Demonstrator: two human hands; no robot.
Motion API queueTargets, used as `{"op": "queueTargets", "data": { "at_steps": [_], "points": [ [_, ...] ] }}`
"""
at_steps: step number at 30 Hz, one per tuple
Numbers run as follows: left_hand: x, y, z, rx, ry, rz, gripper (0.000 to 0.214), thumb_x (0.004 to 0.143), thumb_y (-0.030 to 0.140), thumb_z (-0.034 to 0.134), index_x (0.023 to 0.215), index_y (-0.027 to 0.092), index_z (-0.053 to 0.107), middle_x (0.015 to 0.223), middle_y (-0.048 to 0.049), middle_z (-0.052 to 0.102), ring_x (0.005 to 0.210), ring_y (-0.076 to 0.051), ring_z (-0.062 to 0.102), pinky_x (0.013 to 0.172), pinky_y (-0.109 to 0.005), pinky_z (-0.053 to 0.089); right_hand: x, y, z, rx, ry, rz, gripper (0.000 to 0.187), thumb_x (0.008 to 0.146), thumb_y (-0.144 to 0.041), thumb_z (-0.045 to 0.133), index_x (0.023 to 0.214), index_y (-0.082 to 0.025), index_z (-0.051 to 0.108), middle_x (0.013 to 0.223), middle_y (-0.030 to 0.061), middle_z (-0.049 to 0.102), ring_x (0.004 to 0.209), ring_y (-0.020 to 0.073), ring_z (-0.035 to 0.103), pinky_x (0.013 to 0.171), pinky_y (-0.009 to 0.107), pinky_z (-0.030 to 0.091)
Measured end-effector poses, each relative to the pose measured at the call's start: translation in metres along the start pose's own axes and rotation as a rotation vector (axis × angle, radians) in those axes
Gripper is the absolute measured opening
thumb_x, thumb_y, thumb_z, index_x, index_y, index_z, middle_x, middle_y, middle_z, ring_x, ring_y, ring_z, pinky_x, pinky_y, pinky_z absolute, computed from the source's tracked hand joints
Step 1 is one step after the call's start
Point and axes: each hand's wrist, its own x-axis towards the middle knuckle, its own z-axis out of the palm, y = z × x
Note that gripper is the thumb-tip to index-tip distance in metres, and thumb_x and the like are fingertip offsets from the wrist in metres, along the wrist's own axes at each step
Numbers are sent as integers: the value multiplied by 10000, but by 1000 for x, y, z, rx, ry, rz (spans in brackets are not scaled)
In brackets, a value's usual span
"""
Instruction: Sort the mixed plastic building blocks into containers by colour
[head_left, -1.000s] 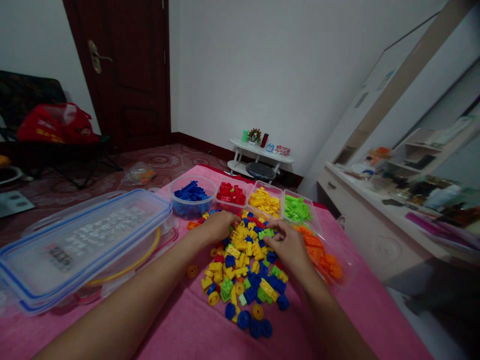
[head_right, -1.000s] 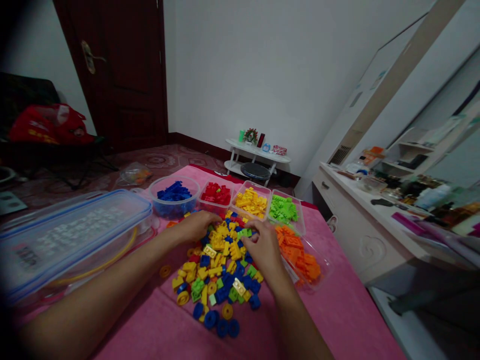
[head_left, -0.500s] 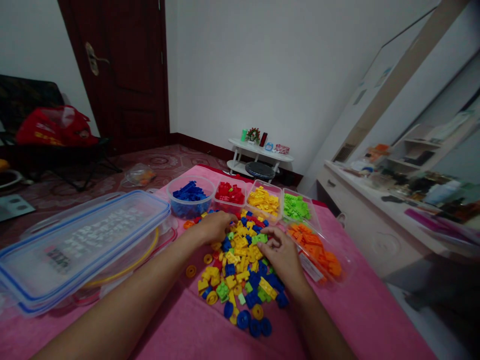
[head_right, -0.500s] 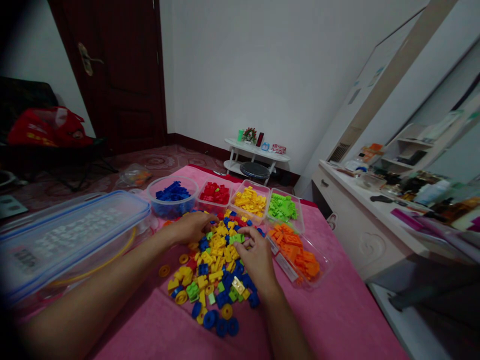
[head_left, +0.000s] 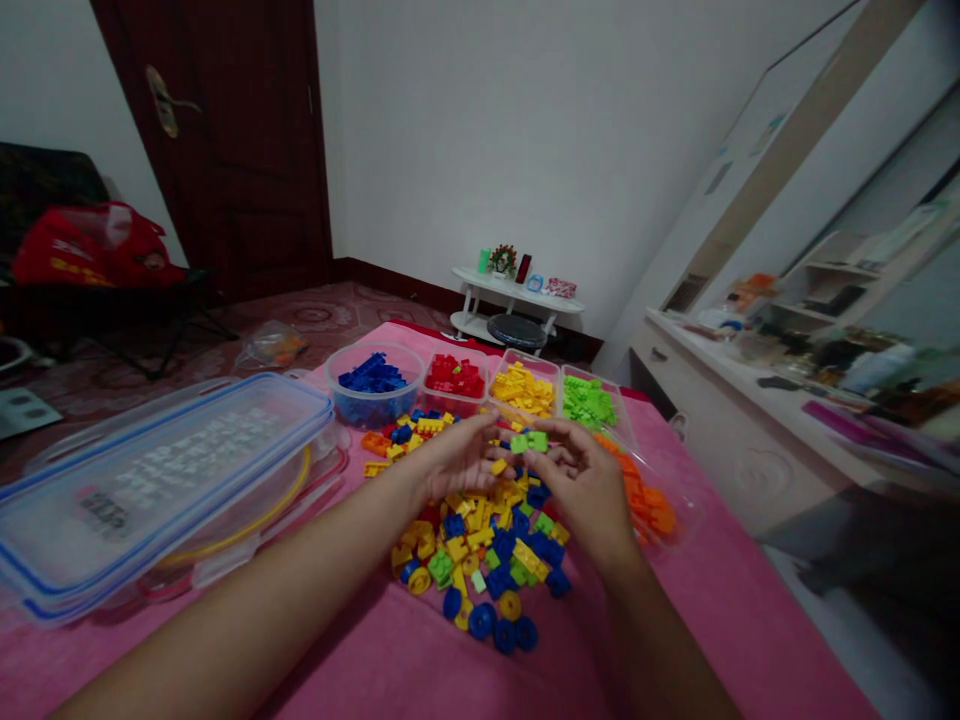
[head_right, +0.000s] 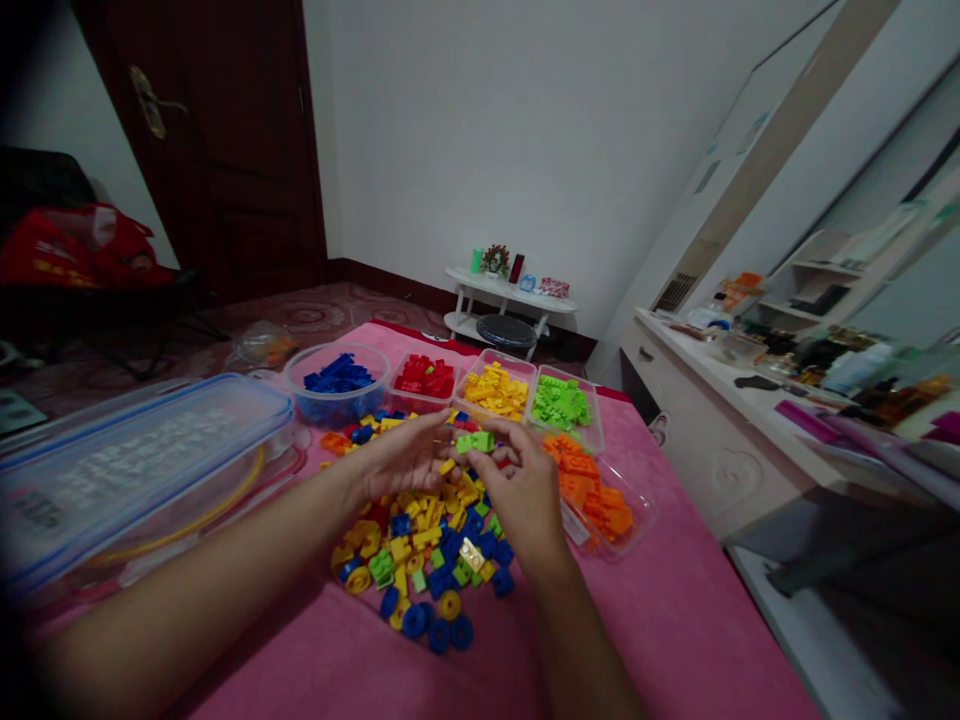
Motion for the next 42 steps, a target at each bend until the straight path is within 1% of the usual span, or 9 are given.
{"op": "queueTargets", "data": {
  "at_steps": [3,6,9,13,18,22,29,34,42],
  "points": [
    [1,-3,-2,-117,-49,-61,435,829,546,462,921,136,575,707,-47,584,531,-80,534,391,-130,327,1,-2,-6,-183,-67,-94,349,729,-332,653,1062,-232,629,1034,55,650,641,133,575,585,263,465],
    [2,2,-11,11,63,81,251,770,370,595,865,138,583,697,-15,559,462,-32,432,357,-110,184,4,2,-18,-517,49,-192,232,822,-338,565,1002,-230,664,1013,58,660,809,182,598,732,293,458],
    [1,12,-21,378,296,290,190,742,317,581,770,130,586,651,10,534,448,-32,393,376,-137,186,6,10,-24,-853,5,-126,242,875,-260,467,1013,-235,663,1041,65,659,954,212,589,805,297,422],
    [-6,22,-36,1124,574,491,243,771,352,525,722,149,649,648,-11,603,592,-113,537,532,-201,373,2,26,-18,-1077,-272,39,278,837,-125,429,960,-198,667,962,90,676,909,213,614,751,273,411],
    [-12,21,-44,1664,648,263,202,696,354,612,802,225,726,837,-57,700,805,-206,622,656,-258,433,-2,36,-5,-1192,-369,54,399,777,-20,411,1085,-162,621,1072,134,626,971,238,606,742,283,412],
    [-11,13,-39,1756,553,104,197,663,368,650,792,245,733,834,-56,707,770,-215,643,630,-266,450,-2,38,0,-1294,-338,111,392,792,-17,397,1087,-154,616,1067,154,591,921,244,618,672,286,410],
    [-7,9,-38,1795,621,138,429,644,392,687,1045,239,673,1045,-96,682,973,-277,625,763,-321,485,-3,33,-5,-1276,-330,145,247,847,-120,431,910,-152,667,1001,142,605,893,239,622,661,292,392],
    [-1,5,-45,1757,592,148,328,835,336,451,1065,261,673,1057,-99,687,1011,-275,623,823,-370,476,-4,18,-1,-1160,-192,13,265,905,-309,420,980,-206,652,987,89,612,880,222,613,678,298,391],
    [1,3,-40,1749,612,149,307,762,338,552,1023,274,700,1022,-103,696,976,-289,633,811,-379,478,-7,16,27,-993,-269,-117,285,819,-340,585,1089,-256,629,1033,56,561,829,187,600,662,275,391]
  ]
}}
